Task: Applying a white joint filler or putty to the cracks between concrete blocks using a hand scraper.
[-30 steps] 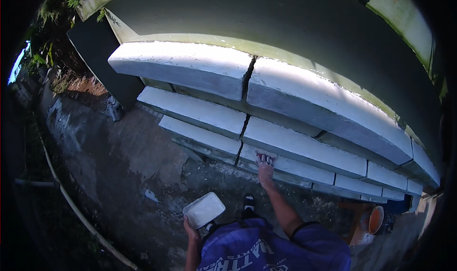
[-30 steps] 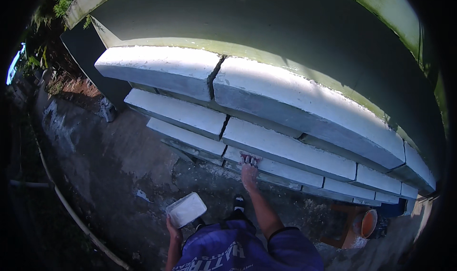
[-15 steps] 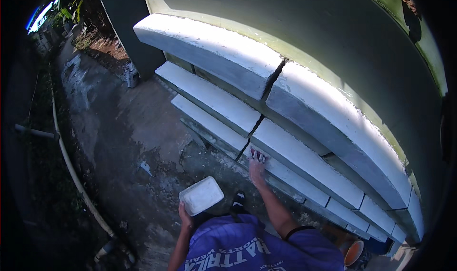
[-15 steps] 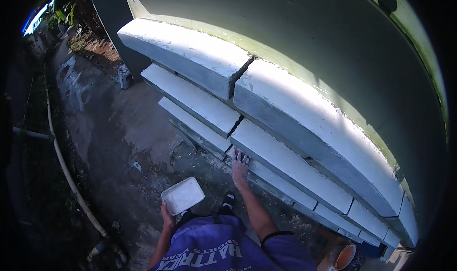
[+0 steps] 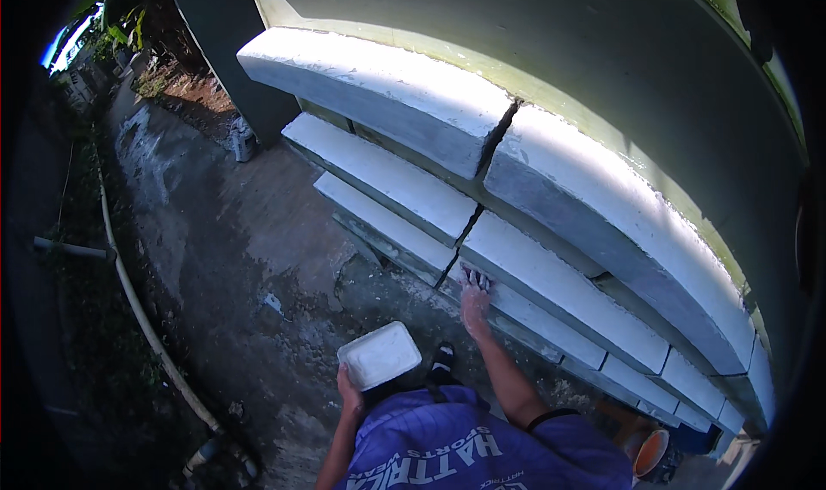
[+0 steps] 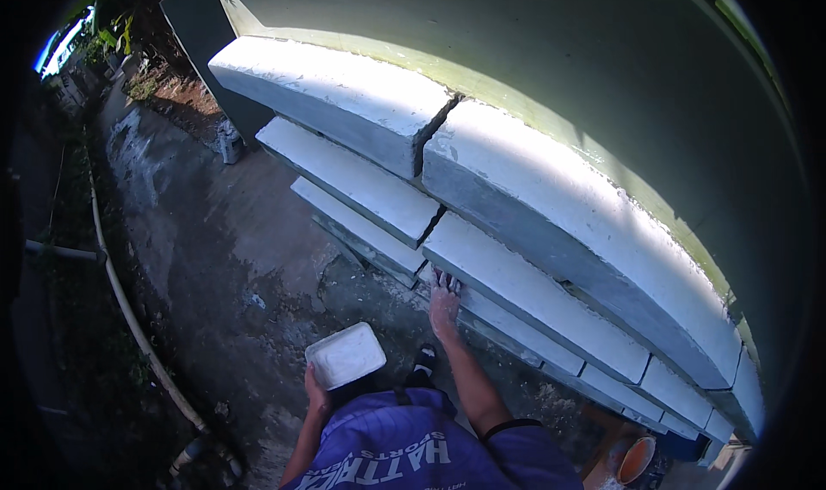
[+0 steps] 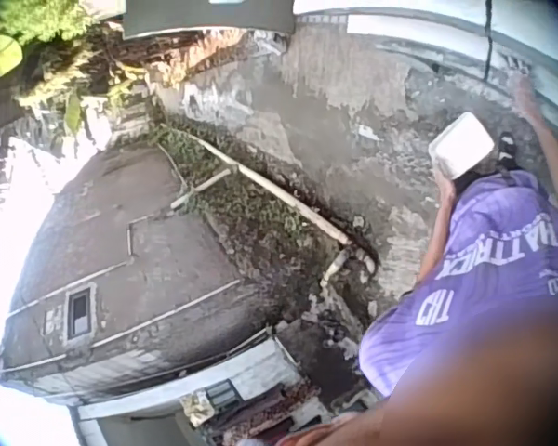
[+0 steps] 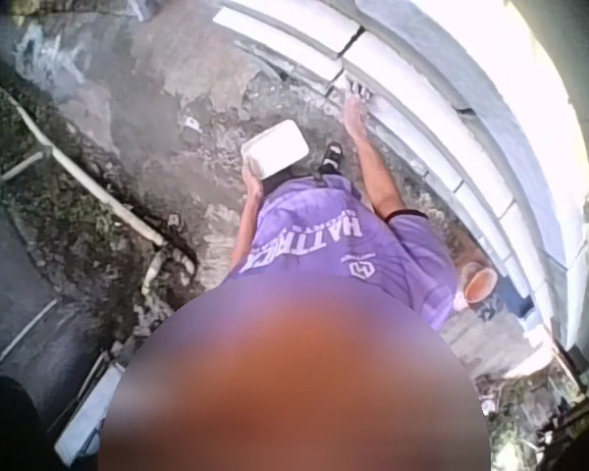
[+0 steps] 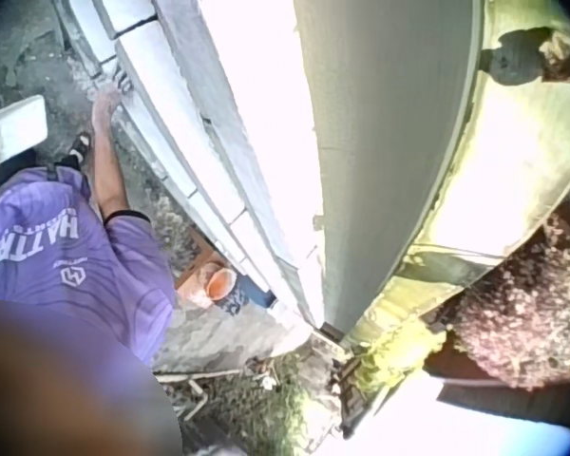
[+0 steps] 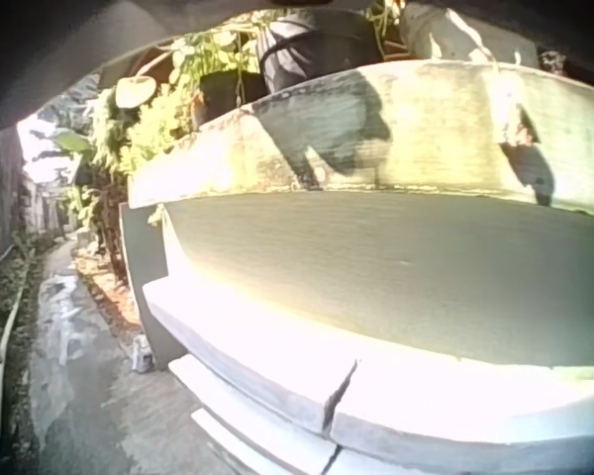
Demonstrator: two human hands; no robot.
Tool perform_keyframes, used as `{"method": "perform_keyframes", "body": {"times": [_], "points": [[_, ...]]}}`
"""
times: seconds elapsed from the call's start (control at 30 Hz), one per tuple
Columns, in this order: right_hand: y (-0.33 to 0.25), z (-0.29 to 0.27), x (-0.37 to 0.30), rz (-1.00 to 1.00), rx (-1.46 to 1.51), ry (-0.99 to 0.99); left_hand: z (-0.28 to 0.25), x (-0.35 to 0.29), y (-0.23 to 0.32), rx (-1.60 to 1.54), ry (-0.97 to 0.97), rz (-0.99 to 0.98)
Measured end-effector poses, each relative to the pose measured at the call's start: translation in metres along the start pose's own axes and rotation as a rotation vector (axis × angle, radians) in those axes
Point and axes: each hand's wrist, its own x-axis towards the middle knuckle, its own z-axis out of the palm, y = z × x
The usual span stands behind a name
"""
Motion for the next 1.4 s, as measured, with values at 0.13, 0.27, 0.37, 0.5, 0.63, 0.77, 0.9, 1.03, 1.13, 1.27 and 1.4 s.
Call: {"method": "perform_keyframes", "body": {"times": [0.13,0.27,0.37,0.5,0.63,0.77,0.9,1.03,1.13,1.27,1.4], "points": [[-0.024,-0.012,-0.045,-0.179,-0.021,0.137,-0.025,0.026,0.01,0.045,-0.068,0.006],[-0.034,-0.031,-0.091,0.101,0.622,0.176,-0.001,0.027,0.047,0.05,-0.203,-0.09],[-0.051,-0.077,-0.106,0.198,0.784,0.405,-0.001,0.037,0.06,0.122,-0.342,-0.061],[-0.068,-0.158,-0.116,0.342,1.029,0.603,0.012,0.057,0.059,0.165,-0.43,-0.022],[-0.084,-0.179,-0.125,0.141,1.012,0.305,0.03,0.067,0.067,0.274,-0.488,0.004],[-0.105,-0.148,-0.133,-0.183,0.677,0.187,0.051,0.054,0.087,0.309,-0.672,-0.052],[-0.114,-0.141,-0.135,-0.165,0.555,0.189,0.055,0.049,0.092,0.361,-0.688,-0.022],[-0.102,-0.154,-0.137,-0.085,0.568,0.298,0.038,0.071,0.076,0.328,-0.718,-0.072],[-0.062,-0.146,-0.138,0.024,0.66,0.483,0.037,0.067,0.081,0.212,-0.763,-0.163],[0.037,-0.08,-0.147,0.354,0.421,0.536,0.03,0.065,0.083,0.145,-0.707,-0.147],[0.088,-0.005,-0.135,0.301,0.224,0.28,0.023,0.07,0.077,0.086,-0.648,-0.117]]}}
